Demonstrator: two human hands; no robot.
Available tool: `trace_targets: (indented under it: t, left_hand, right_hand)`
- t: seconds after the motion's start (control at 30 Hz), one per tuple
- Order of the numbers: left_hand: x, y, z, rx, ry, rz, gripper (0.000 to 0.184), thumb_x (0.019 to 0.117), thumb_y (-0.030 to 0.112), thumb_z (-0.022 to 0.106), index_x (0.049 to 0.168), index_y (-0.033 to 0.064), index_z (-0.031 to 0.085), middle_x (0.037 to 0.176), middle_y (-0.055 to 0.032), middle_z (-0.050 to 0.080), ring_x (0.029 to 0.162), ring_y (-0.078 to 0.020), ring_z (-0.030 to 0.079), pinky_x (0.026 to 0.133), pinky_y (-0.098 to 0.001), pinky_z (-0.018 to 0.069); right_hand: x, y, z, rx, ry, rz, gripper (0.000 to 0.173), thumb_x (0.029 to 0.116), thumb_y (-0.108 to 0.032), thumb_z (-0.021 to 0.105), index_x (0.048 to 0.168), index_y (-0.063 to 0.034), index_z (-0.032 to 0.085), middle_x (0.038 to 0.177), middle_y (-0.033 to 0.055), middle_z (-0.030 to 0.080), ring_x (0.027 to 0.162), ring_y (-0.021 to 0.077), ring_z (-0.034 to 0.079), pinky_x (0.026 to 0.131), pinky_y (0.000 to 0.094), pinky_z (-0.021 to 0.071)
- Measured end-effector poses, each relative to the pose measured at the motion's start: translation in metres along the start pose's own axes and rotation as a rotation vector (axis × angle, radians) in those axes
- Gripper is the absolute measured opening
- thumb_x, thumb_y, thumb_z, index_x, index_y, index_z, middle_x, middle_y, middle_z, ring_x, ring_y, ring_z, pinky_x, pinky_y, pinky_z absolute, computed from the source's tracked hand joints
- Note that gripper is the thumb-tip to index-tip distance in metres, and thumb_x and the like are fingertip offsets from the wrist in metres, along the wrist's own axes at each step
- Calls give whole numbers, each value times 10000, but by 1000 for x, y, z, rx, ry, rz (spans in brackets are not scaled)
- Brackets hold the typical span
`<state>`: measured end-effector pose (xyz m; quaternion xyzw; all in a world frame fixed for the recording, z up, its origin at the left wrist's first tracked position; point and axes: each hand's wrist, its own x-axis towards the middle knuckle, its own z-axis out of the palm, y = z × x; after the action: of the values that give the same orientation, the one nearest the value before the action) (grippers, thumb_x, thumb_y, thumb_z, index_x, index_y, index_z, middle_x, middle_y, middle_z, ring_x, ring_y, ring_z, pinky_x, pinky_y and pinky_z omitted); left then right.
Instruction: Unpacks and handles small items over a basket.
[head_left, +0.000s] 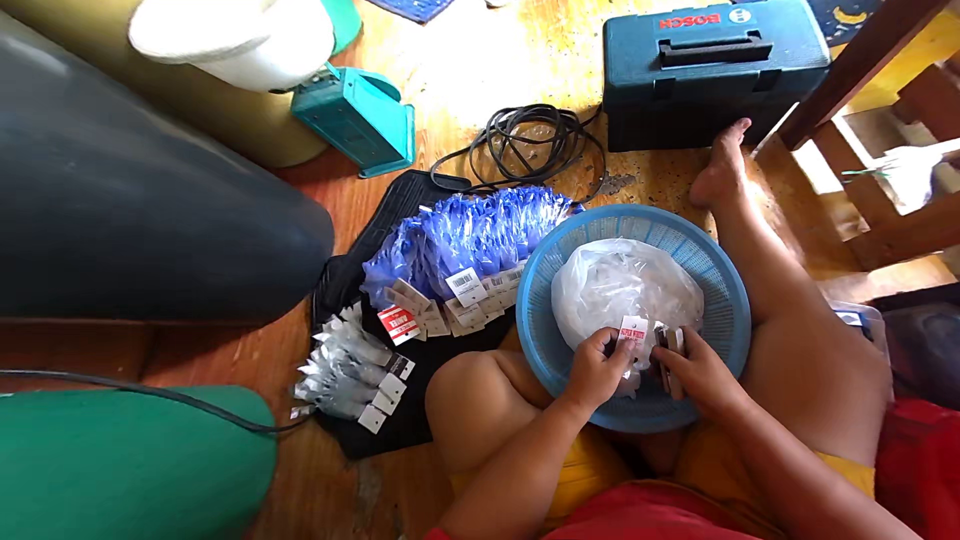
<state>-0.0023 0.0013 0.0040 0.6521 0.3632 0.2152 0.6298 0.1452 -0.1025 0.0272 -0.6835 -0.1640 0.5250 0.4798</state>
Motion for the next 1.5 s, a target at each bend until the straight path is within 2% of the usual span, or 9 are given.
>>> trace_targets:
  t: [0.27,0.4,0.5,0.57,0.63,0.8,0.97,1.07,1.5]
  left_hand:
    - [0,-1,0,-34,28,29,152,984,112,621,994,-30,673,839,-43,689,751,-63,667,731,-236,579]
    - [0,-1,0,-5,31,32,158,986,111,617,1000,-34,677,843,-47,692,754,-64,668,738,-233,576]
    - [0,0,0,43,36,20,170,994,127,625,1004,-29,690,854,-52,704,762,-62,675,752,-230,578]
    - [0,0,0,60,44,30,174,992,132,633,1009,-30,697,856,-55,708,767,-55,673,755,-223,575]
    - [0,-1,0,65,47,55,176,989,134,638,1006,-28,707,852,-52,712,767,-51,673,756,-220,574]
    - [-2,-4,-1,117,53,135,187,972,145,673,1011,-21,752,924,-79,744,849,-55,699,825,-219,581]
    - [-2,-6,-2,135,72,191,165,954,116,692,1012,-19,767,945,-93,749,893,-67,709,869,-223,579]
    - [-1,-8,-2,131,64,248,153,947,102,695,999,-20,770,929,-87,747,894,-65,707,870,-224,579]
    - [-1,-6,-5,125,15,265,158,944,115,705,1003,-13,776,928,-79,750,893,-56,703,872,-217,572]
  right_hand:
    - [-2,5,-6,-39,-140,-130,259,991,-143,547,1223,-29,559,1009,51,695,846,143,707,751,323,613]
    - [-2,6,-10,-148,-236,-235,494,1026,-200,512,1493,-81,404,1153,58,644,906,115,691,804,309,607]
    - [0,9,-14,-249,-290,-300,575,1059,-275,468,1584,-92,323,1177,55,638,861,59,640,777,253,558]
    - [0,10,-15,-261,-296,-302,573,1049,-288,498,1564,-75,366,1218,53,626,873,39,623,778,231,539]
    - [0,9,-15,-215,-291,-268,604,980,-214,622,1533,-67,429,1298,56,640,1012,66,659,882,256,559]
    - [4,10,-17,-116,-270,-209,671,791,-114,801,1397,-21,528,1163,35,698,999,101,689,876,280,587]
    - [7,15,-23,-60,-287,-244,677,798,-88,818,1415,-8,553,1247,40,685,1081,89,670,965,270,561]
    - [8,17,-24,-94,-257,-244,668,774,-104,843,1391,-36,597,1262,46,661,1060,94,664,938,272,569]
    - [10,21,-23,-111,-267,-399,581,735,-120,866,1228,-36,571,1085,-4,689,963,68,680,863,254,589]
